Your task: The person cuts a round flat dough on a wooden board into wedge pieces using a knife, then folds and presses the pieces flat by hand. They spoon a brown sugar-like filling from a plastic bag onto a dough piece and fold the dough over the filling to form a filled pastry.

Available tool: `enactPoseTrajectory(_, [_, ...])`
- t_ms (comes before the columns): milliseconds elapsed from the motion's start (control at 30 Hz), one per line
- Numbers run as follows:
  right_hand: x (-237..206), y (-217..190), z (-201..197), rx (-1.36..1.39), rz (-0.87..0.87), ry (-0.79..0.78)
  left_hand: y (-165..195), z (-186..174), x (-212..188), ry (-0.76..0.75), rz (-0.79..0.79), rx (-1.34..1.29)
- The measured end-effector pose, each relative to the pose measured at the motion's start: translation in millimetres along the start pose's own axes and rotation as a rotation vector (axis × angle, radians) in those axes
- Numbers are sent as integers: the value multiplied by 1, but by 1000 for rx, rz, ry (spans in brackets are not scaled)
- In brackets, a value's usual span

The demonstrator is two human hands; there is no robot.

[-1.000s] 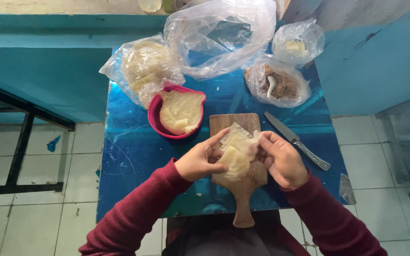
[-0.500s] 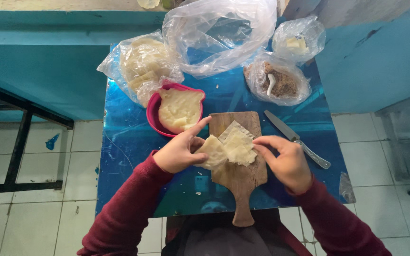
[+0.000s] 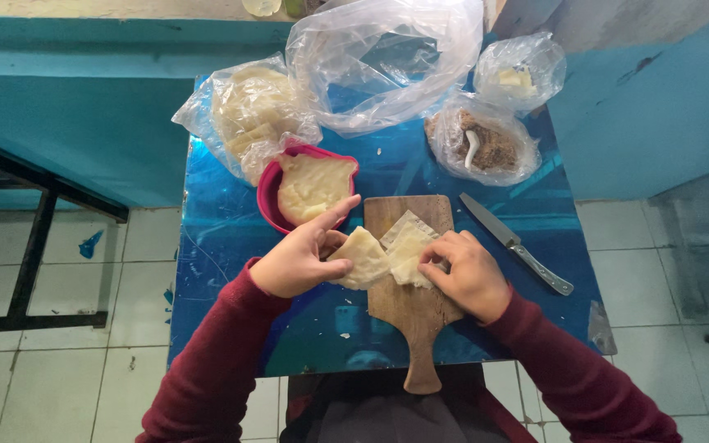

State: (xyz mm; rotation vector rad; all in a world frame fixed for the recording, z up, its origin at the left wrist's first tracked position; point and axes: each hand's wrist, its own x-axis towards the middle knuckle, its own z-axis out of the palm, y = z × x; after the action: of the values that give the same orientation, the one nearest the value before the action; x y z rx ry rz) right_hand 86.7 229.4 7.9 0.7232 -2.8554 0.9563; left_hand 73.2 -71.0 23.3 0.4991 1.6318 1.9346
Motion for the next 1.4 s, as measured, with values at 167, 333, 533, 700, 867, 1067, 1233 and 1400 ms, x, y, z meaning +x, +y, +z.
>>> enactPoseTrajectory(167, [7,-7,-28,252,150,18,2,3,1,-9,-3,1])
enactPoseTrajectory(333, [54,25,-90,249,117,319,-1,6,5,-35,-14,19])
enactPoseTrajectory(533, [136,74,-145,-202,65,532,-10,10,13,-30,-29,-41])
enactPoseTrajectory(700, [170,89,-147,-317,21,548,-19,10,14,-33,1,-86])
enactPoseTrajectory(867, [176,80,-134,-52,-32,459,-24,13,14,-6,43,-140])
enactPoseTrajectory(1067, [101,7,-94,203,-128,240,-22,21,12,-38,52,-280])
enactPoseTrajectory(1233, [33,-54,-53,174,-358,32,-25,34,12,-77,69,-313])
enactPoseTrajectory(1400, [13,-51,-37,91,-392,3,-27,42,15,-137,59,-379])
